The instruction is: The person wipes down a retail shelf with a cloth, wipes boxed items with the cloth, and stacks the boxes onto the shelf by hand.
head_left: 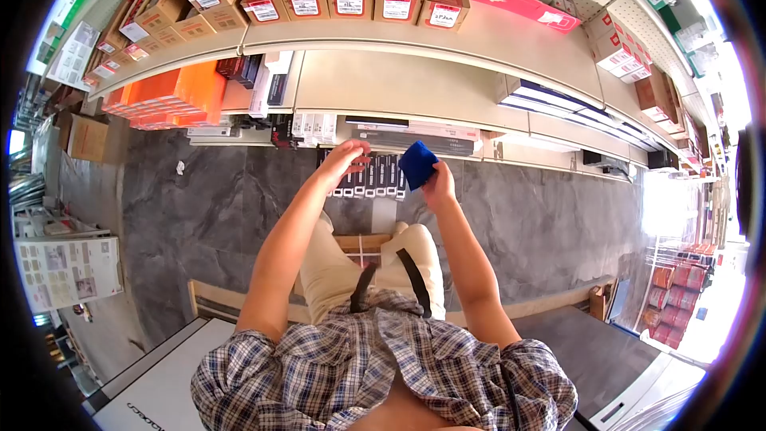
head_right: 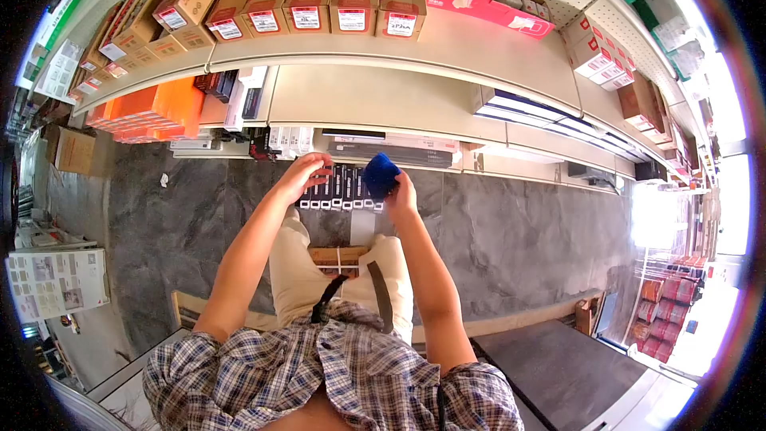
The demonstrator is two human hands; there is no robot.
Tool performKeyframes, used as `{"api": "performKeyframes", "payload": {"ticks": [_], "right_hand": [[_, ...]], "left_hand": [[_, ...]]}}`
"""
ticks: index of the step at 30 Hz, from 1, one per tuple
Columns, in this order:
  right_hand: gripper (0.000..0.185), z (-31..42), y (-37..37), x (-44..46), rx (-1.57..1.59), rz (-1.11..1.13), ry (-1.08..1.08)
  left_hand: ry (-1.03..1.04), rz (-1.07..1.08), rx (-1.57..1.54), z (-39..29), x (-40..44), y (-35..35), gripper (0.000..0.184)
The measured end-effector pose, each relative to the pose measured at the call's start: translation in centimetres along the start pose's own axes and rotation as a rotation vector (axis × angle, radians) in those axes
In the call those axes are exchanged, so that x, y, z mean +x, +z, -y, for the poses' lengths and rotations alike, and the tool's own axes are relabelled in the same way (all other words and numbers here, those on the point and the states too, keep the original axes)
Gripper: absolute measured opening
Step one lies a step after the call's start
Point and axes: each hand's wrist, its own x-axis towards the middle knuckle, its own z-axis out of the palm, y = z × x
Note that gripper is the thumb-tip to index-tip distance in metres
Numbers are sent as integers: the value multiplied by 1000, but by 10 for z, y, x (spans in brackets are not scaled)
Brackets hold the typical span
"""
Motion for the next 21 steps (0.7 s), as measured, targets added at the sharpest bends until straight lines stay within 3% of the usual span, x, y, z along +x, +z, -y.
{"api": "performKeyframes", "payload": {"ticks": [2, 3, 7, 9, 11, 13, 15, 17, 19, 20, 21], "right_hand": [[29, -5, 13, 9, 230, 98, 79], [29, 34, -27, 34, 156, 69, 38], [28, -2, -19, 108, -40, 186, -120], [35, -17, -28, 161, -233, 103, -348], [33, -23, -20, 208, -281, 85, -444], [28, -25, -11, 240, -231, 72, -361], [25, -29, 3, 272, -212, 130, -430], [27, -37, 0, 328, -407, 196, -678], [26, -34, 24, 321, -753, 86, -751], [26, -42, 32, 345, -1001, -17, -1106], [26, -49, 45, 331, -1096, -25, -1250]], "left_hand": [[6, -31, 67, -7, -5, -16, 22], [52, 12, 16, 33, 52, 15, 22], [202, -116, 140, 58, 98, -51, 24], [575, -245, 531, 79, 138, -90, 26], [682, -402, 494, 74, 155, -104, 28], [859, -507, 641, 86, 179, -132, 29], [1083, -615, 816, 93, 204, -154, 29], [1117, -666, 701, 95, 222, -162, 30], [1199, -740, 733, 107, 237, -167, 30], [1289, -813, 762, 110, 246, -175, 29], [1280, -816, 757, 122, 250, -177, 29]]}}
